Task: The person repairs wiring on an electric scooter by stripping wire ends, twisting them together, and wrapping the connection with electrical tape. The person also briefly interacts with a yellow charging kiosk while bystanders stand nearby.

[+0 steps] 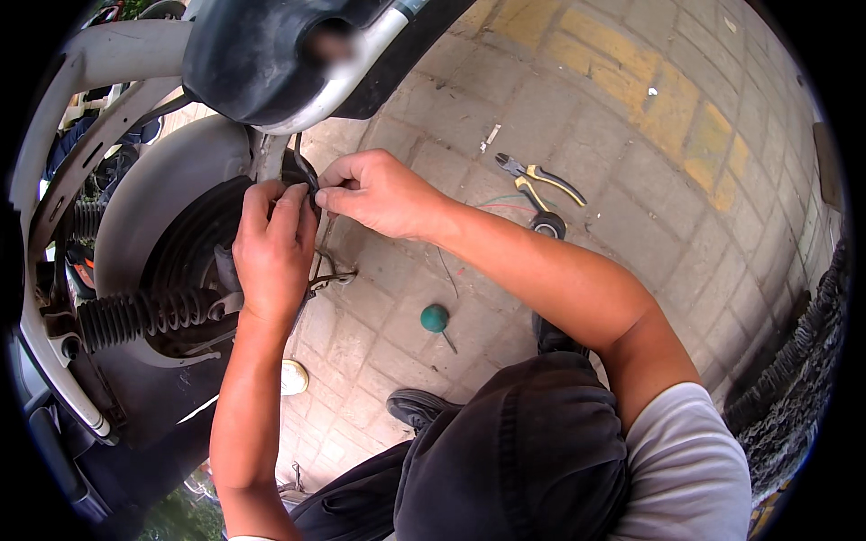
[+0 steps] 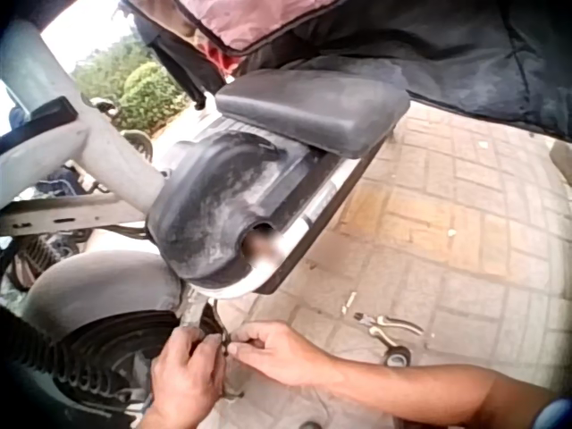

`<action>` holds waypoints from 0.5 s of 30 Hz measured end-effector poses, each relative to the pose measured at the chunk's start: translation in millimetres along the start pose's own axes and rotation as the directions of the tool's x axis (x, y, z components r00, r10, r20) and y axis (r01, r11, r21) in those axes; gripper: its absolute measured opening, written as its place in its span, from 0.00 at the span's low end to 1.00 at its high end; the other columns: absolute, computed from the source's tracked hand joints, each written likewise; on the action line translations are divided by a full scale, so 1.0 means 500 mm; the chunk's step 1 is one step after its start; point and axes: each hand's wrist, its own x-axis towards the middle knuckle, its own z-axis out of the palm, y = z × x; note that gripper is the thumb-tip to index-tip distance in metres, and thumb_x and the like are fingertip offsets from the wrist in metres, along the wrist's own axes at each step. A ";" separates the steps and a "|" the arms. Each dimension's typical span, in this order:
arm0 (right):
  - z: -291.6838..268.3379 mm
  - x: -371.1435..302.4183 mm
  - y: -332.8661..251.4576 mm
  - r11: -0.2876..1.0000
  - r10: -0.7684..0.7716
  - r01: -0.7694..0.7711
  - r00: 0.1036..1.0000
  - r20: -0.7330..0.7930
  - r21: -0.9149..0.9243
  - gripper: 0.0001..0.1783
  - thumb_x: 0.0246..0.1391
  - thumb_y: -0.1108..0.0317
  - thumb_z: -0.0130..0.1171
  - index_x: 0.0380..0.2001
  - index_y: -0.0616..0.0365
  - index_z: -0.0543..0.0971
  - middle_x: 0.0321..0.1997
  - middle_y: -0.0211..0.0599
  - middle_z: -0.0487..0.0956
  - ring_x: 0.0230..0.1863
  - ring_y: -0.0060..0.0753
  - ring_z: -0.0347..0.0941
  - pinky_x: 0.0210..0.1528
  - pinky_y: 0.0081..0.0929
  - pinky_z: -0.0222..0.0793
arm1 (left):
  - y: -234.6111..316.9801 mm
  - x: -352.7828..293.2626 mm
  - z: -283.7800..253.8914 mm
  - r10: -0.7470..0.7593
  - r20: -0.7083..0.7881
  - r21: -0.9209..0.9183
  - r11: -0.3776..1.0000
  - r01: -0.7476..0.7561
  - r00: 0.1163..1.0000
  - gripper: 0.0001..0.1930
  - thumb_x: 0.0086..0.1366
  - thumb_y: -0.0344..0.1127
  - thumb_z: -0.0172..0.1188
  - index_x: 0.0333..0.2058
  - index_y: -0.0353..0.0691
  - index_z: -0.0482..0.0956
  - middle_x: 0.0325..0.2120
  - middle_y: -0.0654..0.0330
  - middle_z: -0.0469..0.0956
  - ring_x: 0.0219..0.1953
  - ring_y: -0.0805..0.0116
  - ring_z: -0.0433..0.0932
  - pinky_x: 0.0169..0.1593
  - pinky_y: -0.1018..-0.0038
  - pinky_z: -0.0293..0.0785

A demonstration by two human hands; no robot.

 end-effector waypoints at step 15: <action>-0.005 0.002 0.000 0.987 -0.039 0.039 0.999 0.005 -0.153 0.11 0.55 0.70 0.59 0.37 0.67 0.77 0.33 0.33 0.79 0.35 0.19 0.72 0.38 0.20 0.69 | -0.002 0.099 -0.065 -0.169 0.622 -0.200 0.909 0.364 0.765 0.07 0.56 0.32 0.58 0.29 0.33 0.76 0.21 0.54 0.70 0.23 0.62 0.73 0.31 0.64 0.71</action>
